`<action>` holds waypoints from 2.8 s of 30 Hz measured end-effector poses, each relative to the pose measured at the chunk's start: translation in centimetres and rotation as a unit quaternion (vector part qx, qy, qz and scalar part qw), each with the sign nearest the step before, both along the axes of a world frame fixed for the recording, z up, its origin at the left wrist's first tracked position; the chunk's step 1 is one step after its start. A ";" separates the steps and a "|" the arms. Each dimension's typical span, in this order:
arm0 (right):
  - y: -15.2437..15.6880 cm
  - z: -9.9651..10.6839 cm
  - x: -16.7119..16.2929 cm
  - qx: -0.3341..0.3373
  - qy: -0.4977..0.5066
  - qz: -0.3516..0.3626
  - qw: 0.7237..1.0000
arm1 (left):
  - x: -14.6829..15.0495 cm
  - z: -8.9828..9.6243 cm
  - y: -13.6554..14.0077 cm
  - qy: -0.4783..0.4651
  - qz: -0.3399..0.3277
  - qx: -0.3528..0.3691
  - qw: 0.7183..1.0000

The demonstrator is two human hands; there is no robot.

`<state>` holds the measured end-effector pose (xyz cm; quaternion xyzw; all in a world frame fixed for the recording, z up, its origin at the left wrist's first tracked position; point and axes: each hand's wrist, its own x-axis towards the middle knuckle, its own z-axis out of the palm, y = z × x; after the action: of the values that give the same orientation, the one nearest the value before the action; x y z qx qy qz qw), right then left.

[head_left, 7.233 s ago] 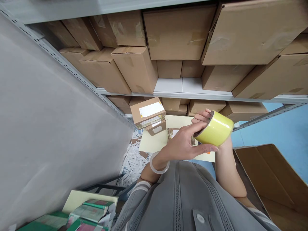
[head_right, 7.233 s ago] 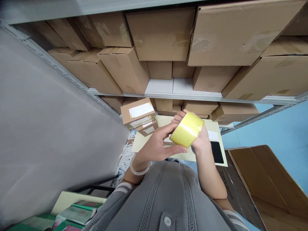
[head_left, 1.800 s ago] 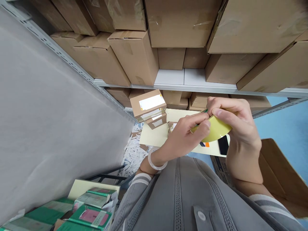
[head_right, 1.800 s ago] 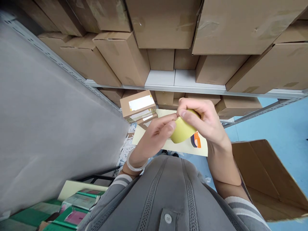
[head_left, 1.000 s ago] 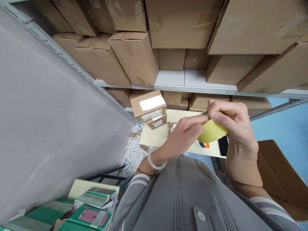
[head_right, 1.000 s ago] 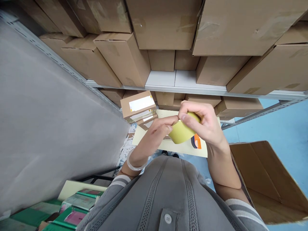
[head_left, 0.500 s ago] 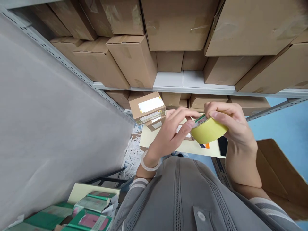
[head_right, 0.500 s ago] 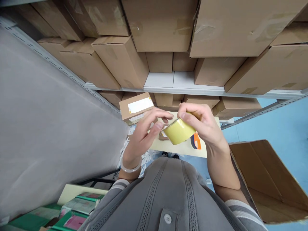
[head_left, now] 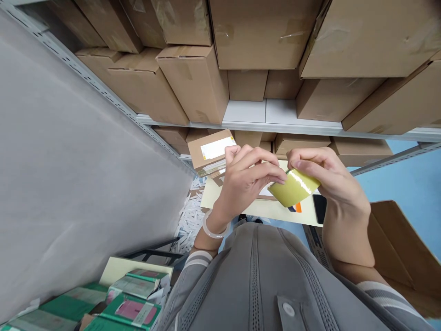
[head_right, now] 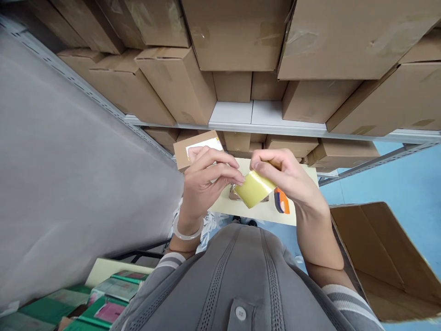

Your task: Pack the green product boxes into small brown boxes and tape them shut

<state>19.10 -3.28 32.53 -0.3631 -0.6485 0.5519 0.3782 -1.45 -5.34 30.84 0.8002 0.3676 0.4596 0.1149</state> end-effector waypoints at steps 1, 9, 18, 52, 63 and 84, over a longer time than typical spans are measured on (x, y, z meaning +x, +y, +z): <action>0.0 0.0 -0.1 -0.008 -0.002 0.000 1.000 | 0.1 -0.1 0.1 0.013 0.001 0.011 1.000; 0.5 -1.3 -0.3 -0.065 0.031 -0.047 0.996 | 0.8 -1.2 1.2 0.127 0.061 0.057 0.988; 1.0 -2.4 0.6 -0.084 0.074 -0.099 0.989 | 0.2 -2.0 0.8 0.074 0.005 0.019 0.997; 0.1 -8.4 0.1 -0.238 0.249 -0.097 0.934 | 1.5 -6.1 2.3 -0.484 -0.025 -0.153 0.861; 1.8 -15.8 1.2 -0.311 0.409 -0.367 0.775 | 1.1 -10.9 0.2 -0.387 0.022 -0.261 0.884; -0.5 -23.2 6.7 -0.504 0.272 -0.233 0.785 | -0.6 -16.9 3.7 0.184 0.048 -0.285 0.939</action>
<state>25.80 -3.77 9.33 -0.4768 -0.0432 0.7713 0.4194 -2.07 -1.59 13.95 0.7860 0.5361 0.1849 0.2462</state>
